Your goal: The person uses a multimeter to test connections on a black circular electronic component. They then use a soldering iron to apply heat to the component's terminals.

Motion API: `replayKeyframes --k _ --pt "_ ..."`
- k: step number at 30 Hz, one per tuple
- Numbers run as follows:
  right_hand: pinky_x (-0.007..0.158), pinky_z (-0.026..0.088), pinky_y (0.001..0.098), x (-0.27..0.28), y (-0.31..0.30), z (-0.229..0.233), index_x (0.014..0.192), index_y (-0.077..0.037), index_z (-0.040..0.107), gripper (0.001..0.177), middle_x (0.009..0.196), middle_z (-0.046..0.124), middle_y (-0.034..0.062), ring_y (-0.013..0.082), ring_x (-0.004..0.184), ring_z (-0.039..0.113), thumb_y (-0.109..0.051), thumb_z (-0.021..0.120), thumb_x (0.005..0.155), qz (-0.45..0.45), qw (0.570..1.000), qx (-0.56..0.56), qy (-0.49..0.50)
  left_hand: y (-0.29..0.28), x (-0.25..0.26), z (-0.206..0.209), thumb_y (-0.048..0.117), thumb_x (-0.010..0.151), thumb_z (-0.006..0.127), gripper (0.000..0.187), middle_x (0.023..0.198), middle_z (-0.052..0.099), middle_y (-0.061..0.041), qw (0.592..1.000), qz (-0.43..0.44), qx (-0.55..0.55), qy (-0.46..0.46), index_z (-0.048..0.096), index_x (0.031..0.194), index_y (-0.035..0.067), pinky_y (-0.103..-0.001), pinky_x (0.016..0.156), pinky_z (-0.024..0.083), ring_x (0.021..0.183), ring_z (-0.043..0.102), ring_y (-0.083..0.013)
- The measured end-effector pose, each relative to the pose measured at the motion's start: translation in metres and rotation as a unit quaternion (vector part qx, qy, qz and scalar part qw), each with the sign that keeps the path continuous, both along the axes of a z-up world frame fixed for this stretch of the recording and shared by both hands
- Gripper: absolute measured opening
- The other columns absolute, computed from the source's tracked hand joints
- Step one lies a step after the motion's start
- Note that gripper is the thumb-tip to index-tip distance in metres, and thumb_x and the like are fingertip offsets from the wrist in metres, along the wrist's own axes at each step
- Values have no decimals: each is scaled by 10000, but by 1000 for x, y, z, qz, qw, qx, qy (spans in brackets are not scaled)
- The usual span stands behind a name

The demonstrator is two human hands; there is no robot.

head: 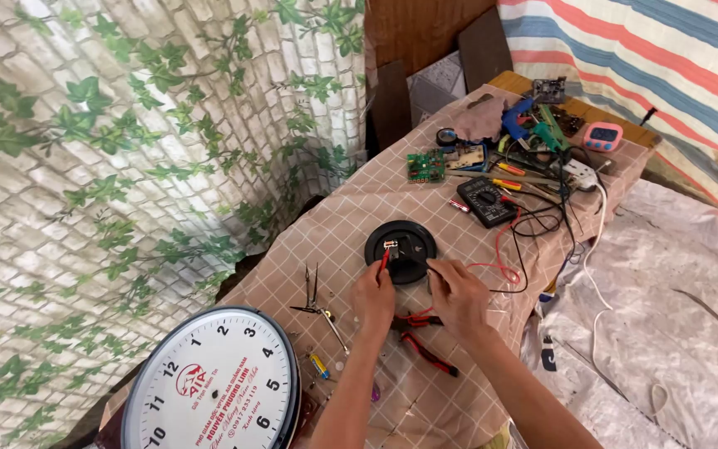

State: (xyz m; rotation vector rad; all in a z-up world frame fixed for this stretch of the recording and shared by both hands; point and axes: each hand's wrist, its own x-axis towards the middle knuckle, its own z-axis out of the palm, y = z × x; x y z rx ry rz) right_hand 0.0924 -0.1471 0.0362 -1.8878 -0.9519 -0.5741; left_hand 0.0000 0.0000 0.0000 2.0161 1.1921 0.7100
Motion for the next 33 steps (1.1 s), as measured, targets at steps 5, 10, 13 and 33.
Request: replayKeyframes --k 5,10,13,33 --pt "639 571 338 7 28 -11 1074 -278 760 178 850 687 -18 238 704 723 -202 727 917 6 1000 -5 7 -2 3 7 263 956 636 307 984 787 -218 999 5 11 -30 797 1183 131 -500 763 612 920 749 -435" --pt "622 586 365 6 34 -20 1068 -219 758 201 847 673 41 291 713 729 -117 738 895 18 999 -20 26 -4 0 8 189 976 634 286 993 780 -249 998 -5 15 -65 793 1177 61 -484 721 618 893 754 -441" --pt "646 602 364 8 39 -25 1083 -247 747 220 864 670 24 269 753 739 -149 751 887 10 999 -31 22 -2 1 6 172 973 644 280 1012 781 -243 996 -13 19 -80 787 1182 51 -480 724 623 908 754 -430" --pt "728 581 395 10 49 -41 1040 -275 722 166 865 680 11 275 812 730 -241 718 878 -18 994 -112 9 4 7 -15 231 989 641 273 980 799 -165 998 -6 5 -57 799 1160 88 -400 679 614 843 773 -330"
